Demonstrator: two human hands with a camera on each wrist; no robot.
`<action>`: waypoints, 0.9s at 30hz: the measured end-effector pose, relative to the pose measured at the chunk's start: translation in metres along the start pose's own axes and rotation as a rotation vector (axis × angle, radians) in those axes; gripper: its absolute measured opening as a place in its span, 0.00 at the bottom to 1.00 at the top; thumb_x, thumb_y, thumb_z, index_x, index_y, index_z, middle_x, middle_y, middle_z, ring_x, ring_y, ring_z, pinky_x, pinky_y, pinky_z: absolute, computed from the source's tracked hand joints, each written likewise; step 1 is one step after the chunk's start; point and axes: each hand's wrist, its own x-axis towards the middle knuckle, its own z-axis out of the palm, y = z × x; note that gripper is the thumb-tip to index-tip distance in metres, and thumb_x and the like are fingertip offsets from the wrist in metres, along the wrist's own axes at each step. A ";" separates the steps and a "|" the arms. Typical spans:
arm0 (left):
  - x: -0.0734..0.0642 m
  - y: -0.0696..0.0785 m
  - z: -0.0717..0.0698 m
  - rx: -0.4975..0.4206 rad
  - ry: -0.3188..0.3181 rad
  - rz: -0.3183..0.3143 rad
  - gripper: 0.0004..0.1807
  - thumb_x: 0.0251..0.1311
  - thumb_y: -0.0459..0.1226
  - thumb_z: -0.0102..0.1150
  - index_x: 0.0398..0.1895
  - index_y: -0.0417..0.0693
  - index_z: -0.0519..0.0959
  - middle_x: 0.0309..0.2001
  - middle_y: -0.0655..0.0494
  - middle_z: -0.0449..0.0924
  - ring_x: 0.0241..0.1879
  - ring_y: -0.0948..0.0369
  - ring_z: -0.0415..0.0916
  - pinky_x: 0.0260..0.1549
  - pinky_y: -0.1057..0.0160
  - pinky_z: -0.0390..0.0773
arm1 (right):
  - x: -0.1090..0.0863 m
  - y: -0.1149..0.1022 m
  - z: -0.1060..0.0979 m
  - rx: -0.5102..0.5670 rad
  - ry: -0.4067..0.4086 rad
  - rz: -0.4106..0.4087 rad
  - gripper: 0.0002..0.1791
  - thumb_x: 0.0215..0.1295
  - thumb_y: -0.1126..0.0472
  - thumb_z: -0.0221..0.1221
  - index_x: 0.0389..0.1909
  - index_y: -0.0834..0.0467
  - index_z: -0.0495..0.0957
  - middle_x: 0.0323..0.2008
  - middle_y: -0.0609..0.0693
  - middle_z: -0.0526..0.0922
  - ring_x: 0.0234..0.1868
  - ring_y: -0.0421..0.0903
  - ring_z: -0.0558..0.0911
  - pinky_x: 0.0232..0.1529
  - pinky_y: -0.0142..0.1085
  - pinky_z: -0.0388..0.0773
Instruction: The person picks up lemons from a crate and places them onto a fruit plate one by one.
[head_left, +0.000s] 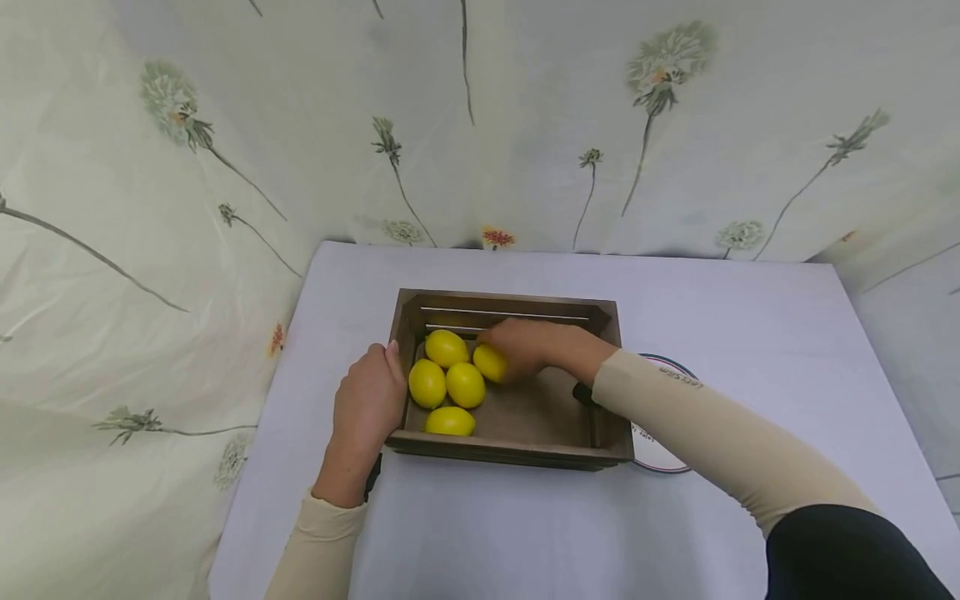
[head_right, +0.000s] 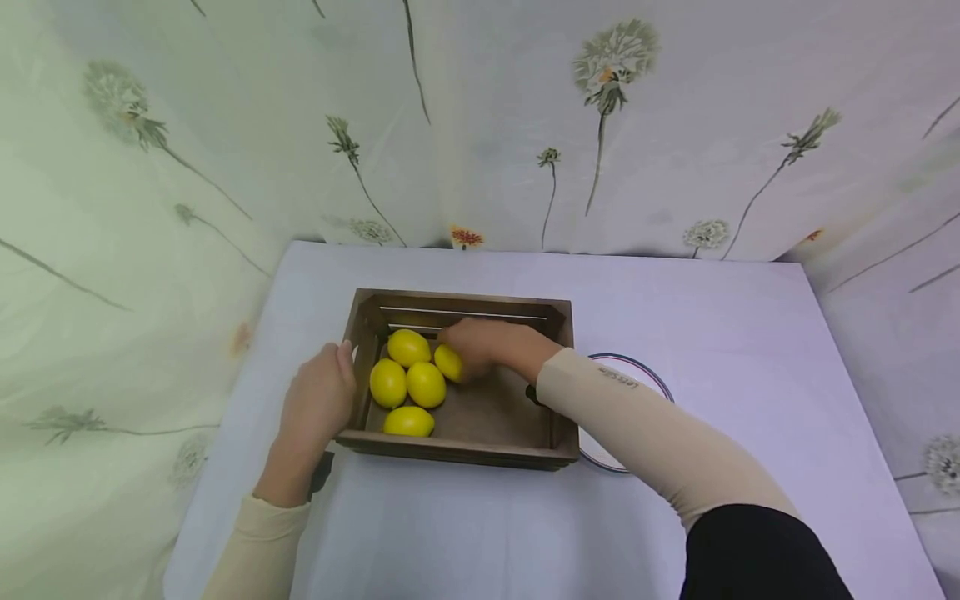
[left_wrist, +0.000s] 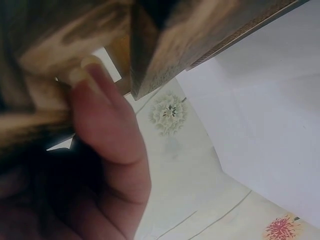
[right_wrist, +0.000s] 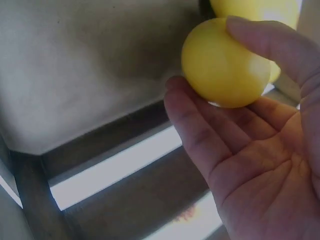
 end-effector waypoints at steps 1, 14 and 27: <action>0.000 0.000 0.000 0.000 0.001 0.001 0.26 0.85 0.46 0.35 0.36 0.34 0.74 0.24 0.45 0.73 0.20 0.49 0.74 0.17 0.53 0.76 | -0.002 0.000 -0.002 0.006 0.004 -0.004 0.28 0.64 0.58 0.71 0.64 0.58 0.76 0.49 0.49 0.82 0.46 0.48 0.78 0.55 0.45 0.78; 0.000 0.001 0.001 0.002 0.001 0.001 0.26 0.85 0.47 0.35 0.37 0.34 0.74 0.25 0.45 0.74 0.21 0.48 0.75 0.19 0.51 0.77 | -0.033 -0.015 -0.024 0.075 0.024 -0.055 0.34 0.61 0.59 0.74 0.68 0.58 0.74 0.53 0.49 0.82 0.48 0.47 0.79 0.53 0.42 0.78; -0.001 0.000 0.001 -0.001 0.004 0.004 0.27 0.85 0.47 0.35 0.38 0.34 0.75 0.26 0.44 0.76 0.22 0.47 0.76 0.20 0.49 0.79 | -0.071 -0.017 -0.035 0.145 0.098 -0.095 0.37 0.62 0.60 0.72 0.72 0.61 0.71 0.51 0.49 0.83 0.44 0.45 0.79 0.50 0.41 0.80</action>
